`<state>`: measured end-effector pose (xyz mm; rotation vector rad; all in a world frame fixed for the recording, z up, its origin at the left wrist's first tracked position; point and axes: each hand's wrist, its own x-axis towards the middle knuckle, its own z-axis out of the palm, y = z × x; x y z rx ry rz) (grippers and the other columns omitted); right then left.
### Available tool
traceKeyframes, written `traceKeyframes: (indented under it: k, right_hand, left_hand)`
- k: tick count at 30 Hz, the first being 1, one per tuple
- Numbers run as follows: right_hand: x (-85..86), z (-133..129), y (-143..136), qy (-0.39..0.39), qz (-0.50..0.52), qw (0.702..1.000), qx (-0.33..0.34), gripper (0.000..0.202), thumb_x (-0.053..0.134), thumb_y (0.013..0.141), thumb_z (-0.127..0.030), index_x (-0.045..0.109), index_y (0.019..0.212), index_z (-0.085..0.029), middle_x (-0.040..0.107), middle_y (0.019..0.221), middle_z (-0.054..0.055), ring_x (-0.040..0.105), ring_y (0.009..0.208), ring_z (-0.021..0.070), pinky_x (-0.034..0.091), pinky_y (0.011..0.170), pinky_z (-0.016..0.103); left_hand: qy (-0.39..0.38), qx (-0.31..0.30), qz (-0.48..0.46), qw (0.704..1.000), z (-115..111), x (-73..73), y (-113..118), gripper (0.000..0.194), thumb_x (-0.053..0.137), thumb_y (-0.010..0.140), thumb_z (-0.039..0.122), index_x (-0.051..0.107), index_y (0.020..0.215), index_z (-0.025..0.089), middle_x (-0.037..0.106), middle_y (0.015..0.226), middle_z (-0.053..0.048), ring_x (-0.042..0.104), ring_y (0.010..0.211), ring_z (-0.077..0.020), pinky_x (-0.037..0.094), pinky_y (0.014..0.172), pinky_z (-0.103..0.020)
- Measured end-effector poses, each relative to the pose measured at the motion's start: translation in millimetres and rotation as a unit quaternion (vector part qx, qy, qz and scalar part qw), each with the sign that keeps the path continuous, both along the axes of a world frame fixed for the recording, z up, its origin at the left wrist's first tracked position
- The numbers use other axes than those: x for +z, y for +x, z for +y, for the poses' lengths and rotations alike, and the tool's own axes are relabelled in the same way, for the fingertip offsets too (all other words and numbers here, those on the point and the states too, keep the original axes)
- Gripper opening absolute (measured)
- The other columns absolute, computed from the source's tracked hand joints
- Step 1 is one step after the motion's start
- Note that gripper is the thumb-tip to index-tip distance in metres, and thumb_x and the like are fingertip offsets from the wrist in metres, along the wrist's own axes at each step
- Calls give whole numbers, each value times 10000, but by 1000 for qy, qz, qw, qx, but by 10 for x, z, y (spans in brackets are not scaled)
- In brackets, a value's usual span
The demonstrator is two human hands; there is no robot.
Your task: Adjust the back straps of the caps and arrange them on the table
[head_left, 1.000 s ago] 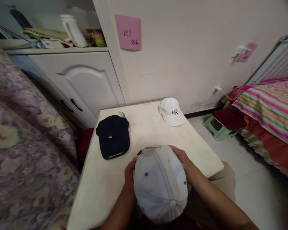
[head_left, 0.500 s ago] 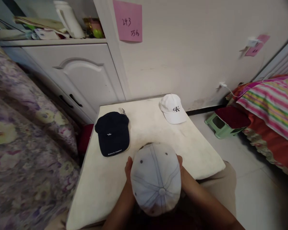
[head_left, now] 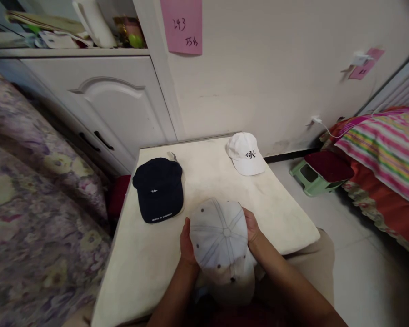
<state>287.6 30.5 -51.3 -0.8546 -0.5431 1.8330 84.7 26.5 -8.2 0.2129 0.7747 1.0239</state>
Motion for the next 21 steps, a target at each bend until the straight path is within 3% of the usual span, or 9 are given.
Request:
traceKeyframes:
  k: [4, 8, 14, 18, 21]
  right_hand:
    - [-20, 42, -5, -7, 13, 1000, -6, 527, 631, 737, -673, 726, 950, -201, 772, 865, 97, 689, 1005, 331, 577, 842, 477]
    - [-4, 67, -9, -5, 18, 1000, -11, 510, 607, 783, -641, 727, 988, -190, 777, 923, 106, 684, 1051, 317, 556, 891, 479]
    - [51, 69, 7, -14, 30, 999, -14, 506, 610, 824, -613, 709, 1060, -176, 778, 996, 98, 682, 1085, 286, 535, 942, 455]
    - [115, -128, 123, -20, 33, 999, -25, 502, 728, 782, -553, 705, 1065, -140, 774, 1035, 116, 702, 1052, 274, 530, 955, 415]
    - [178, -480, 347, -18, 18, 998, -55, 472, 800, 766, -469, 700, 1105, -156, 769, 1078, 102, 714, 1028, 230, 523, 957, 349]
  left_hand:
    - [-7, 35, 43, 998, 18, 86, 35, 189, 676, 847, 328, 759, 863, 159, 794, 837, -84, 717, 1034, -285, 564, 903, -343]
    - [34, 71, 114, 990, 0, 191, 29, 54, 718, 803, 206, 760, 829, 182, 795, 800, -46, 720, 1005, -255, 568, 856, -289]
    - [84, 68, 184, 977, -133, 281, 19, 128, 722, 778, 101, 773, 877, 164, 806, 900, -49, 691, 1074, -238, 548, 846, -232]
    - [93, 67, 183, 976, -152, 248, 2, 265, 738, 710, 22, 760, 924, 176, 795, 1033, -32, 645, 1170, -232, 524, 915, -236]
    - [80, 57, 160, 982, -73, 193, 17, 248, 754, 704, 56, 745, 919, 180, 796, 1004, -36, 645, 1175, -256, 526, 942, -283]
